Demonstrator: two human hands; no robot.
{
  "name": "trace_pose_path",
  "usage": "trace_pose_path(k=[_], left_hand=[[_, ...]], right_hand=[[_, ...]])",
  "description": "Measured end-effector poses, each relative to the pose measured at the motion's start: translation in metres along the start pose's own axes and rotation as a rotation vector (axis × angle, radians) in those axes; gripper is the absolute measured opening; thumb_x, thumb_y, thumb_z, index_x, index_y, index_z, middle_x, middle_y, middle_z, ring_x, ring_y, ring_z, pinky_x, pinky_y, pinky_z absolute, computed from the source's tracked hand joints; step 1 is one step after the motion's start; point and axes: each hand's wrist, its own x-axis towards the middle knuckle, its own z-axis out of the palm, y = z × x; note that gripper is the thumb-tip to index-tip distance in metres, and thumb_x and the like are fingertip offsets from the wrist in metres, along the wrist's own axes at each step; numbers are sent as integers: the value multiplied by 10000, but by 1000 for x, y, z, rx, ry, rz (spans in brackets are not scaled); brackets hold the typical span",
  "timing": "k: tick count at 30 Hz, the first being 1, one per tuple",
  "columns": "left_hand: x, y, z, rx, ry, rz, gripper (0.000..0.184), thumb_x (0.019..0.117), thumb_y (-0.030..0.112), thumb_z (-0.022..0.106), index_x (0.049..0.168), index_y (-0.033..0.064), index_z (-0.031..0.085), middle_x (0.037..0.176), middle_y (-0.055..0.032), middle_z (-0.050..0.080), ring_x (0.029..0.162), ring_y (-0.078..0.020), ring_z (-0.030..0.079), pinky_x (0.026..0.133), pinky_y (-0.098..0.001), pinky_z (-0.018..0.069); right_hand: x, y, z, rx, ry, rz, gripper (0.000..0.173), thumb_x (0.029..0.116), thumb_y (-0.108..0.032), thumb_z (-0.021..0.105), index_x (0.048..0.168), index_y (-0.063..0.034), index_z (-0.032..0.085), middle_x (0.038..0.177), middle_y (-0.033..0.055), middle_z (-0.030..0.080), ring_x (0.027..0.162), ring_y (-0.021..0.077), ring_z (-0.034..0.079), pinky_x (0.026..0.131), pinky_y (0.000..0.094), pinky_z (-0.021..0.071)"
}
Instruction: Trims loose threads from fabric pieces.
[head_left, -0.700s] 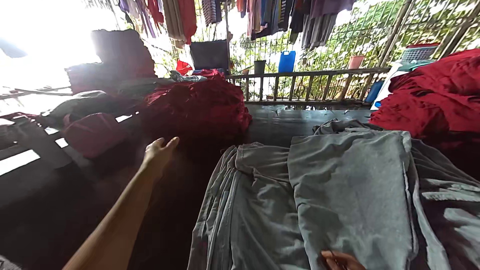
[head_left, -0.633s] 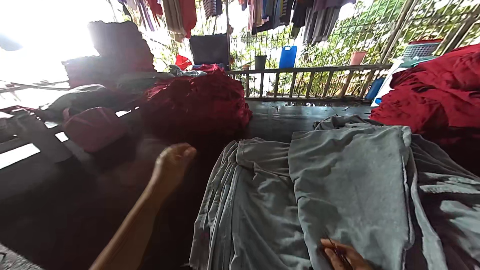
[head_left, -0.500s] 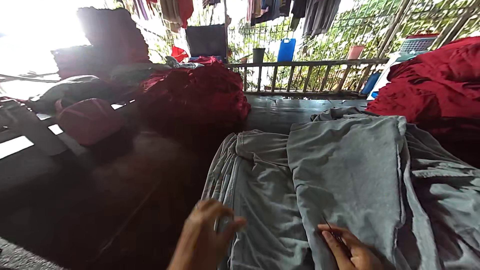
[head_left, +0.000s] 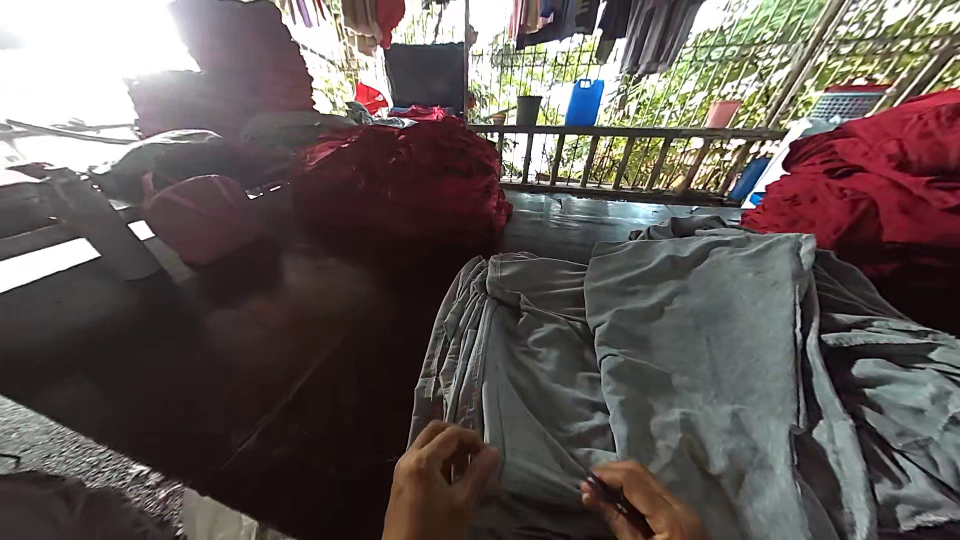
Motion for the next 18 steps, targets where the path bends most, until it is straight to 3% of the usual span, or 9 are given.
trace_pose_path(k=[3, 5, 7, 9, 10, 13, 16, 18], left_hand=[[12, -2, 2, -279, 29, 72, 109, 922, 34, 643, 936, -64, 689, 929, -39, 669, 869, 1, 611, 801, -166, 504], [23, -5, 7, -421, -27, 124, 85, 970, 60, 568, 969, -3, 625, 859, 85, 615, 809, 77, 577, 765, -135, 488], [34, -7, 15, -482, -72, 161, 92, 1004, 90, 520, 982, 27, 582, 802, 131, 545, 729, 103, 519, 694, -107, 444], [44, -7, 21, -526, -105, 152, 107, 1025, 102, 491, 980, 44, 568, 775, 132, 518, 688, 98, 503, 660, -104, 434], [49, -7, 22, -550, -124, 120, 111, 1034, 106, 479, 980, 58, 563, 763, 128, 520, 675, 87, 515, 652, -114, 449], [60, -6, 24, -600, -181, -26, 112, 1052, 97, 457, 979, 72, 539, 753, 97, 523, 663, 42, 540, 653, -153, 480], [66, -12, 23, -548, -226, -133, 78, 1052, 76, 480, 1009, 37, 532, 759, 64, 521, 650, 20, 534, 632, -164, 470], [68, -16, 21, -518, -274, -183, 66, 1039, 61, 512, 1082, 12, 525, 775, 51, 532, 643, 11, 525, 614, -174, 455]], right_hand=[[6, -4, -6, 128, 10, -18, 198, 956, -24, 632, 969, 169, 675, 985, 272, 681, 913, 190, 660, 839, 219, 517], [9, -7, -5, 194, 30, -44, 221, 964, -43, 627, 997, 172, 663, 1013, 265, 673, 914, 135, 641, 826, 186, 503], [16, -15, -4, 195, 16, -22, 291, 962, -76, 650, 1122, 167, 648, 1114, 272, 662, 846, 118, 622, 740, 205, 506], [25, -23, -2, 139, -21, 28, 368, 953, -70, 657, 1239, 159, 614, 1203, 295, 663, 905, 232, 691, 761, 314, 563], [30, -24, 0, 129, -29, 61, 365, 955, -49, 640, 1256, 155, 606, 1178, 286, 674, 905, 260, 701, 779, 349, 572], [43, -21, 8, 116, 24, 152, 241, 954, 0, 590, 1139, 130, 672, 975, 205, 713, 830, 177, 671, 791, 313, 540], [55, -14, 11, 121, 42, 208, 209, 966, 0, 561, 1117, 94, 671, 935, 127, 689, 805, 68, 610, 768, 236, 495], [59, -12, 13, 65, 34, 204, 225, 954, 3, 578, 1136, 98, 670, 995, 175, 683, 823, 134, 623, 764, 282, 508]])
